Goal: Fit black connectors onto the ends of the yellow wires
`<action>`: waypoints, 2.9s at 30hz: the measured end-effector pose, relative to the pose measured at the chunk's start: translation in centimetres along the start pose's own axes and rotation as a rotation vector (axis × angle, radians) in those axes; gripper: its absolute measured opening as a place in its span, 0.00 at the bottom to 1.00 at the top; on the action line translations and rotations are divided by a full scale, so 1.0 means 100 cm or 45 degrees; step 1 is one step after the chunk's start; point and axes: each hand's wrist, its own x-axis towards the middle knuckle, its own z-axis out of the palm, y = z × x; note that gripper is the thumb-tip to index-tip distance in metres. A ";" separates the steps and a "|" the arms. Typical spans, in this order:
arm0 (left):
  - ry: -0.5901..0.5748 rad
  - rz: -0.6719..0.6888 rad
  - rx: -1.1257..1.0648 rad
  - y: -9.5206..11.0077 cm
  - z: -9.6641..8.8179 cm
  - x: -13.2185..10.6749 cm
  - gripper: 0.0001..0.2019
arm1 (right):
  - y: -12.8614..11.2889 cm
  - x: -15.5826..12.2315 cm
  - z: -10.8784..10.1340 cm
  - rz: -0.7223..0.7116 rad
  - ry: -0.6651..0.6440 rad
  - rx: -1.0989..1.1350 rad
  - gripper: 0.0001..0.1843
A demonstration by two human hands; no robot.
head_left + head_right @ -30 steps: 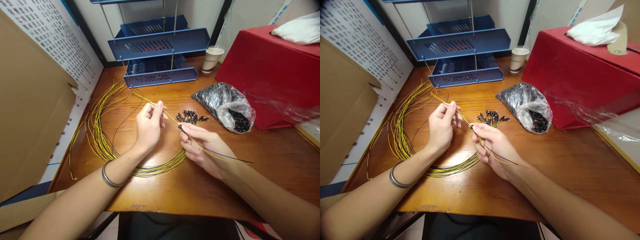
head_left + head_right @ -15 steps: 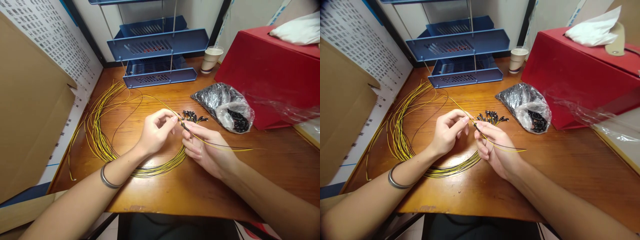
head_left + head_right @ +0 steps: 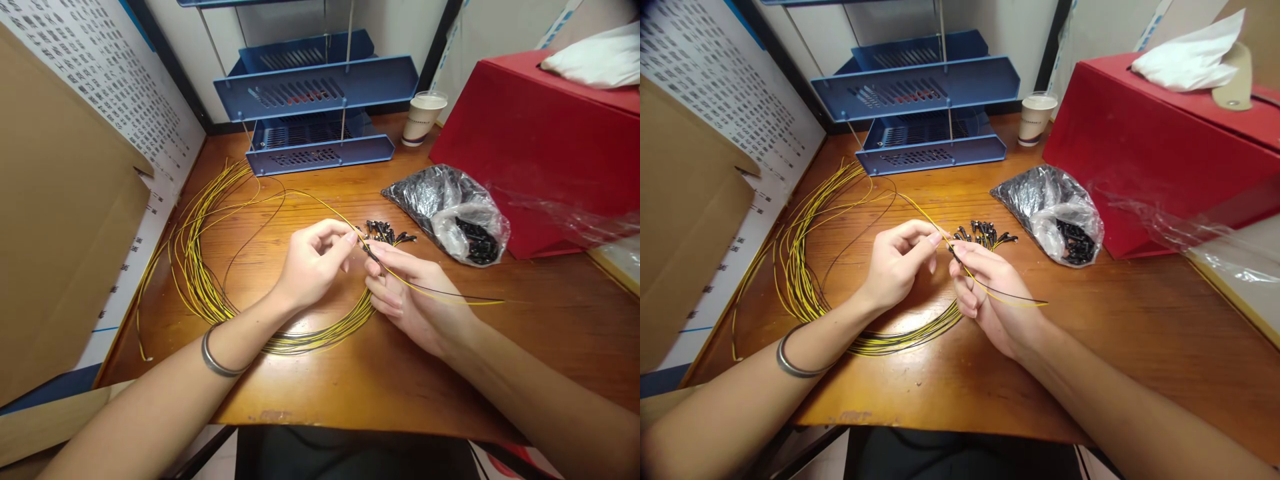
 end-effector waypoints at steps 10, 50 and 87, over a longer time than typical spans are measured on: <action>0.084 0.050 0.045 -0.001 0.000 0.000 0.11 | -0.002 -0.003 0.000 0.004 -0.032 0.026 0.06; -0.017 0.079 -0.045 0.000 0.002 0.002 0.11 | 0.000 0.003 -0.001 -0.073 0.053 -0.120 0.02; 0.207 0.123 0.092 0.001 0.002 0.001 0.18 | -0.001 -0.001 0.002 -0.013 0.022 -0.047 0.07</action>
